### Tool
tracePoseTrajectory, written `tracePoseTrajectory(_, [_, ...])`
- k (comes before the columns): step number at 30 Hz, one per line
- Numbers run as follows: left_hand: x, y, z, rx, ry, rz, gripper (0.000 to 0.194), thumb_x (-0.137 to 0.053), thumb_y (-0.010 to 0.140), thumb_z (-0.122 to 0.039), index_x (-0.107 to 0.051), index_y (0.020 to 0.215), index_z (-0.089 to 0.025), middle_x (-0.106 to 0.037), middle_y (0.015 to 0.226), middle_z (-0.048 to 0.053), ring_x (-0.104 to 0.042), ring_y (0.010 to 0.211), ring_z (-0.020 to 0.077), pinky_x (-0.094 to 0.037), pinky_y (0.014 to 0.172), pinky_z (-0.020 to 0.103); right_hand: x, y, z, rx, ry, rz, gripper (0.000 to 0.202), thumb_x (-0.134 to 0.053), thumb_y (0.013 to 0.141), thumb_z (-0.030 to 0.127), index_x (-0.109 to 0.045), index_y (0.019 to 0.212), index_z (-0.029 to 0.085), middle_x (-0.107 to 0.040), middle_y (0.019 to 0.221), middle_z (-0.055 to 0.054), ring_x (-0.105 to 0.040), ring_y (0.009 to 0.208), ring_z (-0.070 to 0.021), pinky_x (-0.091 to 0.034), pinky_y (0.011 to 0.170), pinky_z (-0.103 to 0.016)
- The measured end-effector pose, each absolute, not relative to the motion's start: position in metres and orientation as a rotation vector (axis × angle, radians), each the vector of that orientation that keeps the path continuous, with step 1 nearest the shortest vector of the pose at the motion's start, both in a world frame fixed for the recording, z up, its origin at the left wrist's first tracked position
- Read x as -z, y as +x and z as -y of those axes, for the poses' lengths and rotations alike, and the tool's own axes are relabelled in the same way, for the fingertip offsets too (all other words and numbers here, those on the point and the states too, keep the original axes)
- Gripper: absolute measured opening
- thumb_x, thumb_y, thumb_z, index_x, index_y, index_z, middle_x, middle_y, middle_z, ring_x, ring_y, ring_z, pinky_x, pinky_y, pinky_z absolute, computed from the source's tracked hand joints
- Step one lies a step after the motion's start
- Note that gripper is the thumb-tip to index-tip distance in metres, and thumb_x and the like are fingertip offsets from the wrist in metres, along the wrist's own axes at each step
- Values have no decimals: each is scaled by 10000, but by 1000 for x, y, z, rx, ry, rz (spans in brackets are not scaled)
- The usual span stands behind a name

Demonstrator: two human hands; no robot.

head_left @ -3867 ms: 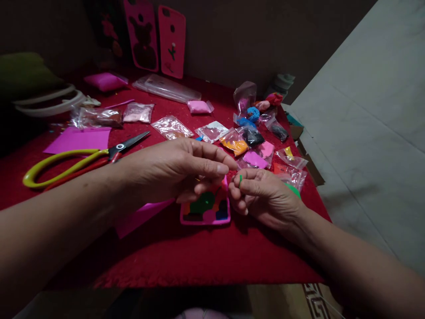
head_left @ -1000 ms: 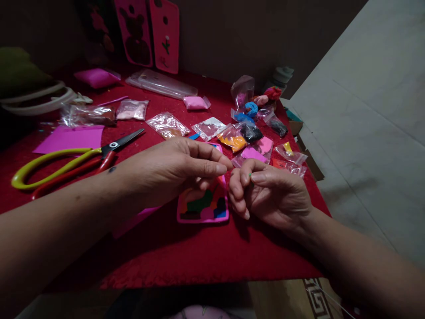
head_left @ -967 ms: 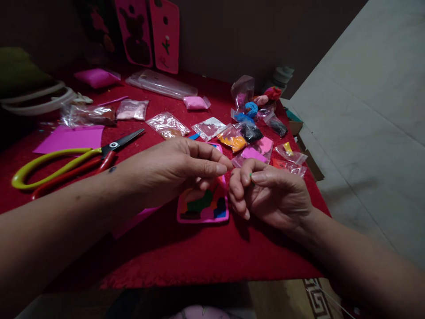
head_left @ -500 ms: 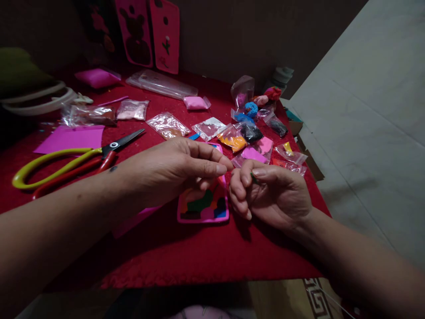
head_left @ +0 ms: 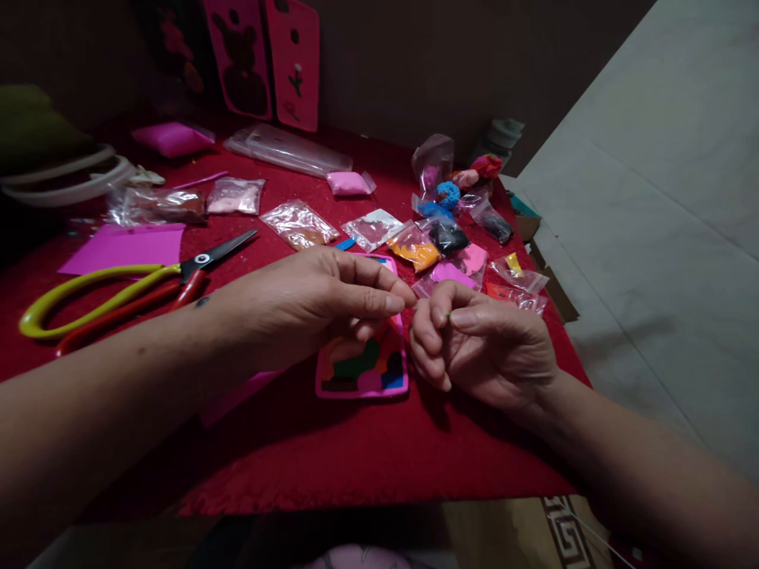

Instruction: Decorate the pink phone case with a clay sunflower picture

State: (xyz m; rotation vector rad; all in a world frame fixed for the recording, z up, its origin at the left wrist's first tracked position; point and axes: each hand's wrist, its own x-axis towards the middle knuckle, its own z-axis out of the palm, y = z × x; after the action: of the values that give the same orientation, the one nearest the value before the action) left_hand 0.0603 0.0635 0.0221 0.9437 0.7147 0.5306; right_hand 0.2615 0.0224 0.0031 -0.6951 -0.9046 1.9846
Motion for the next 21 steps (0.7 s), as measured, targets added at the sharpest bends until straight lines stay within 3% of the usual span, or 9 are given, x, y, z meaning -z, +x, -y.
tracePoseTrajectory(9, [-21, 61, -65, -523, 922, -688, 82, -675, 812, -67, -745, 785, -101, -570, 516, 4, -486, 397, 66, -429, 347, 118, -5, 261, -23, -2004, -737, 862, 111, -722, 735, 244, -658, 714, 155, -656, 631, -13, -631, 508, -135, -490, 421, -213])
tracePoseTrajectory(21, [-22, 62, -58, -558, 914, -631, 123, -699, 799, -59, -746, 848, -162, -701, 624, 7, -490, 365, 56, -409, 326, 115, -4, 257, -18, -2065, -799, 772, 181, -784, 785, 288, -755, 769, 110, -697, 585, -5, -629, 434, -85, -490, 371, -140])
